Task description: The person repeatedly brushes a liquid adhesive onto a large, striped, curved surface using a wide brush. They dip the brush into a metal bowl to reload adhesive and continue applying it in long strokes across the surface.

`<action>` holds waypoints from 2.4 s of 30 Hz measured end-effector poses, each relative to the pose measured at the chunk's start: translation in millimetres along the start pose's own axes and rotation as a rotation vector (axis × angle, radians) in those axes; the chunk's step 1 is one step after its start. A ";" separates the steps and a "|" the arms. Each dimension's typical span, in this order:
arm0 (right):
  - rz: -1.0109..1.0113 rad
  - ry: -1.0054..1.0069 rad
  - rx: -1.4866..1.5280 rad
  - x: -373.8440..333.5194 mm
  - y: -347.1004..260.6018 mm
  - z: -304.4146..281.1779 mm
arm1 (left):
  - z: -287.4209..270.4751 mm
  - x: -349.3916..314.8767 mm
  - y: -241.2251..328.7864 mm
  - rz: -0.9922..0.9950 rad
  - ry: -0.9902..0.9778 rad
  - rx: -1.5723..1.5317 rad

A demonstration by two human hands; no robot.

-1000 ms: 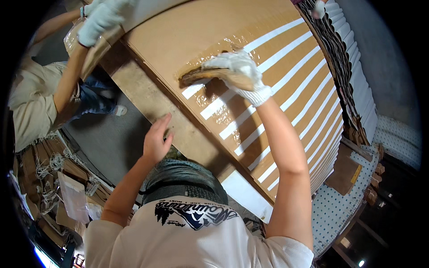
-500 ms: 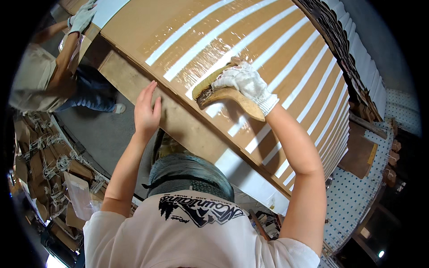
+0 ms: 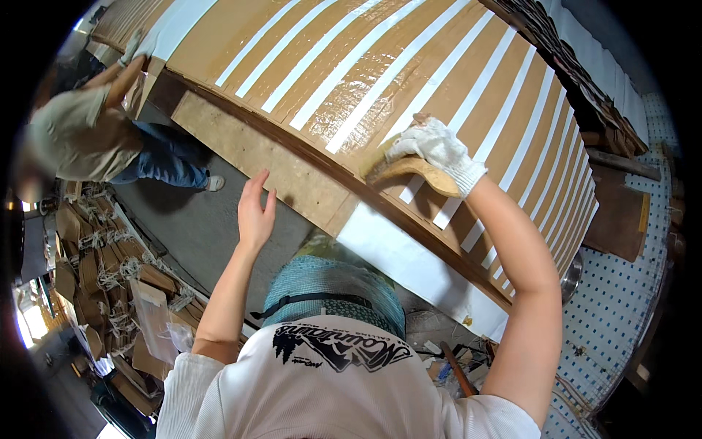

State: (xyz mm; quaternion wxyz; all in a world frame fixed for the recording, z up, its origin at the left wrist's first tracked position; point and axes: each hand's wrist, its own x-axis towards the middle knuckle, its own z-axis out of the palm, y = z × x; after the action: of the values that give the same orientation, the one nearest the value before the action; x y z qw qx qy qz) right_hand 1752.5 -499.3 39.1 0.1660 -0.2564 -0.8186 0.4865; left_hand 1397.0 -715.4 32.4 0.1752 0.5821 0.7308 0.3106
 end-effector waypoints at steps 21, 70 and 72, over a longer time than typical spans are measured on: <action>0.402 0.365 -0.432 158.9 -100.2 46.2 | 26.8 161.1 -29.3 0.008 -0.050 0.321; 0.355 0.190 -0.723 18.1 -59.6 29.9 | 16.6 167.7 -19.3 0.125 -0.309 0.476; 0.308 0.149 -0.708 4.7 -52.9 27.7 | 17.8 168.2 -24.4 0.109 -0.308 0.472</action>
State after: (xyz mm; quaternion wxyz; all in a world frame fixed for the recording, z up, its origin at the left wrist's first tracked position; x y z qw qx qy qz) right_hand 1720.6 -537.1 72.7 0.0512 -0.4521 -0.8734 0.1734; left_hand 1346.0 -552.6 20.8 0.1271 0.6855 0.7152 0.0488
